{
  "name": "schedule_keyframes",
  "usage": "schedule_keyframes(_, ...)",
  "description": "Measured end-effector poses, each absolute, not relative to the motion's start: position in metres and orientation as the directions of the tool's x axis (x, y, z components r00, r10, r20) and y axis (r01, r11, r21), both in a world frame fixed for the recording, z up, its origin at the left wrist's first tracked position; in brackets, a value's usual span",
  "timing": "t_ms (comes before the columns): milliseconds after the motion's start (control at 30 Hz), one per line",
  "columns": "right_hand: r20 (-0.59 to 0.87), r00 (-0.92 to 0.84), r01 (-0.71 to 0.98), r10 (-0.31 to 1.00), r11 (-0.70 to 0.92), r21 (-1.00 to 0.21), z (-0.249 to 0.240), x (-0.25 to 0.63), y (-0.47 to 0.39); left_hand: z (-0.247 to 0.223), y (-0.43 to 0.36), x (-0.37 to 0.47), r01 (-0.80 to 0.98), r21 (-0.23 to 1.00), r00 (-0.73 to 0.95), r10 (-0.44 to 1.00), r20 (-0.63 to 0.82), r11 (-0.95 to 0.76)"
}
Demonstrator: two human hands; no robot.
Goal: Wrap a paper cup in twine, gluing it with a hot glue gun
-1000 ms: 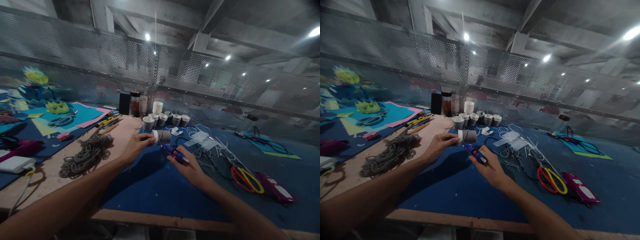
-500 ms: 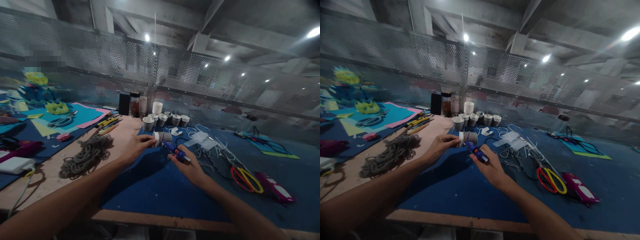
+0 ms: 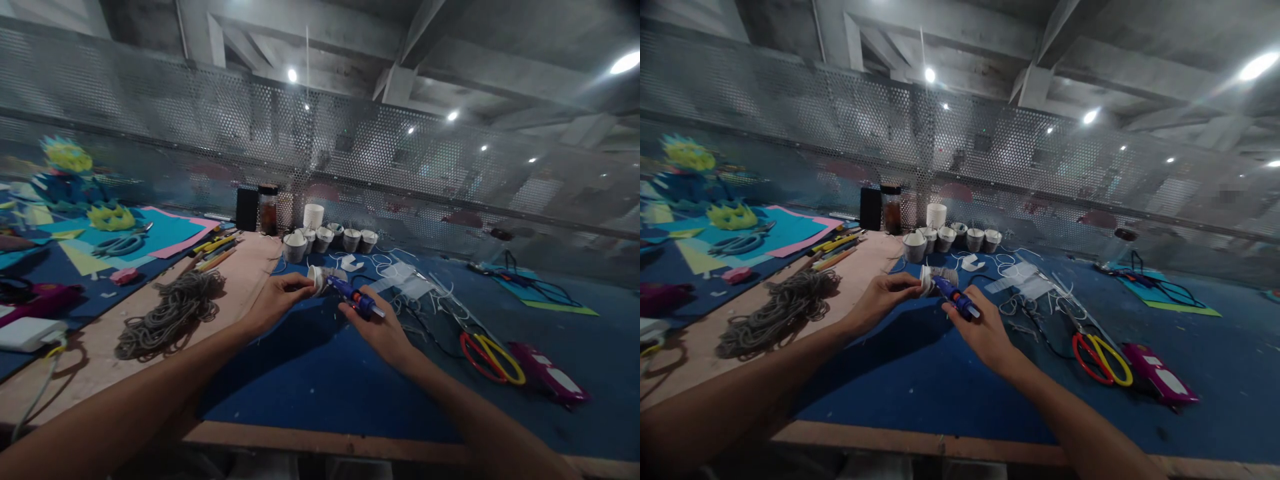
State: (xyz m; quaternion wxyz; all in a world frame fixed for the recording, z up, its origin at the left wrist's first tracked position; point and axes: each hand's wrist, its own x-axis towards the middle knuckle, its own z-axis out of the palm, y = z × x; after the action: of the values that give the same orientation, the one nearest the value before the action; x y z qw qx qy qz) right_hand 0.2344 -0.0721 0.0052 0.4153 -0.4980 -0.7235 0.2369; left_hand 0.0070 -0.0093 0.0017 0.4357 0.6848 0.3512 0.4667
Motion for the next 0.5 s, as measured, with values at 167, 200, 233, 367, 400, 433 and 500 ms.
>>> schedule_keyframes(167, 0.375, -0.103, 0.539, 0.921, 0.368, -0.758, 0.004, 0.234, -0.069, 0.006, -0.016, 0.01, 0.097, 0.912, 0.32, 0.88, 0.35, -0.398)
schedule_keyframes(200, 0.372, -0.093, 0.535, 0.924, 0.361, -0.764, 0.004, 0.234, -0.068, 0.007, -0.016, 0.01, 0.099, 0.908, 0.322, 0.877, 0.358, -0.407)
schedule_keyframes(233, 0.368, -0.081, 0.524, 0.926, 0.354, -0.775, 0.005, 0.234, -0.069, 0.007, -0.017, 0.011, 0.101, 0.907, 0.323, 0.876, 0.358, -0.408)
schedule_keyframes(367, 0.392, -0.092, 0.429, 0.915, 0.392, -0.814, 0.005, 0.236, -0.07, 0.004, -0.013, 0.01, 0.079, 0.946, 0.314, 0.909, 0.275, -0.313)
schedule_keyframes(400, 0.405, -0.125, 0.411, 0.906, 0.418, -0.81, 0.005, 0.238, -0.07, 0.002, -0.011, 0.009, 0.058, 0.958, 0.297, 0.921, 0.251, -0.28)
schedule_keyframes(433, 0.416, -0.173, 0.408, 0.893, 0.45, -0.795, 0.005, 0.239, -0.07, 0.0, -0.008, 0.008, 0.026, 0.967, 0.27, 0.934, 0.235, -0.252)
schedule_keyframes(500, 0.421, -0.283, 0.463, 0.862, 0.507, -0.727, 0.006, 0.242, -0.07, -0.005, 0.0, 0.004, -0.036, 0.975, 0.214, 0.951, 0.221, -0.219)
